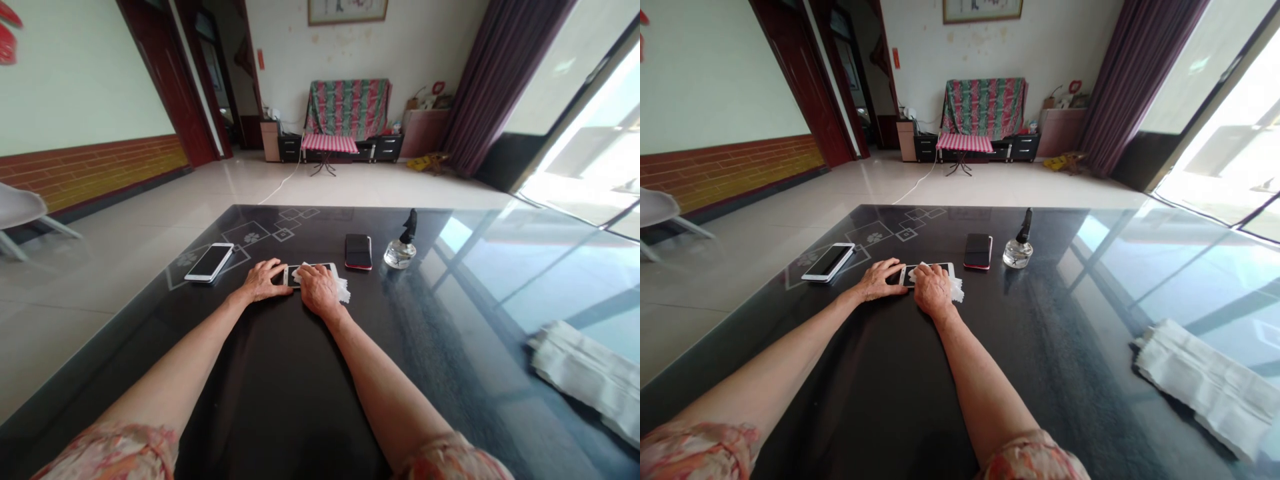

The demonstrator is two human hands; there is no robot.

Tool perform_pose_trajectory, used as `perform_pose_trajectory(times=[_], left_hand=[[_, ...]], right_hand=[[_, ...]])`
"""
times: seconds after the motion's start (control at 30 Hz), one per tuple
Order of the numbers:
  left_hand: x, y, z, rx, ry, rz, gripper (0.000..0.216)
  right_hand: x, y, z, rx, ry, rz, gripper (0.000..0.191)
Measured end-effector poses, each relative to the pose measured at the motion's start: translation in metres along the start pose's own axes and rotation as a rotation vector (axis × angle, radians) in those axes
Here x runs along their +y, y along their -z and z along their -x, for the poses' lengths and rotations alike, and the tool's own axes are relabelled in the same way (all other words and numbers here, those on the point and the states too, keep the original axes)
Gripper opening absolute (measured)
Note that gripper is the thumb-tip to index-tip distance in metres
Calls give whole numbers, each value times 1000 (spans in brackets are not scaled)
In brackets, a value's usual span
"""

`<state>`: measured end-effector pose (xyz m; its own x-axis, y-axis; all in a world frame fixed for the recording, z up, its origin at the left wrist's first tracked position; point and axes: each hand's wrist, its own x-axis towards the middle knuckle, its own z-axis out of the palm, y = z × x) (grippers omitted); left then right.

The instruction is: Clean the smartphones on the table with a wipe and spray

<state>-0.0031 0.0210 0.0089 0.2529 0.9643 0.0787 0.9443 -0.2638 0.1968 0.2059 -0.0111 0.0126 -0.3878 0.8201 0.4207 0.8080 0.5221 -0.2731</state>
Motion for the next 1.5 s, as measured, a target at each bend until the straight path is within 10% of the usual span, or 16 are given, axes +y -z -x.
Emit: perform_pose_trajectory(times=[0.53,1.03,1.5], left_hand=[[3,-7,-2,61,-4,33,73],[-4,-8,-5,49,-10,20,76],[3,0,-4,-36,36,-1,89]], right_hand=[[-14,-8,-7,-39,17,53,33],[29,23,36,27,-130,86,31],[24,27,33,-63,86,54,36]])
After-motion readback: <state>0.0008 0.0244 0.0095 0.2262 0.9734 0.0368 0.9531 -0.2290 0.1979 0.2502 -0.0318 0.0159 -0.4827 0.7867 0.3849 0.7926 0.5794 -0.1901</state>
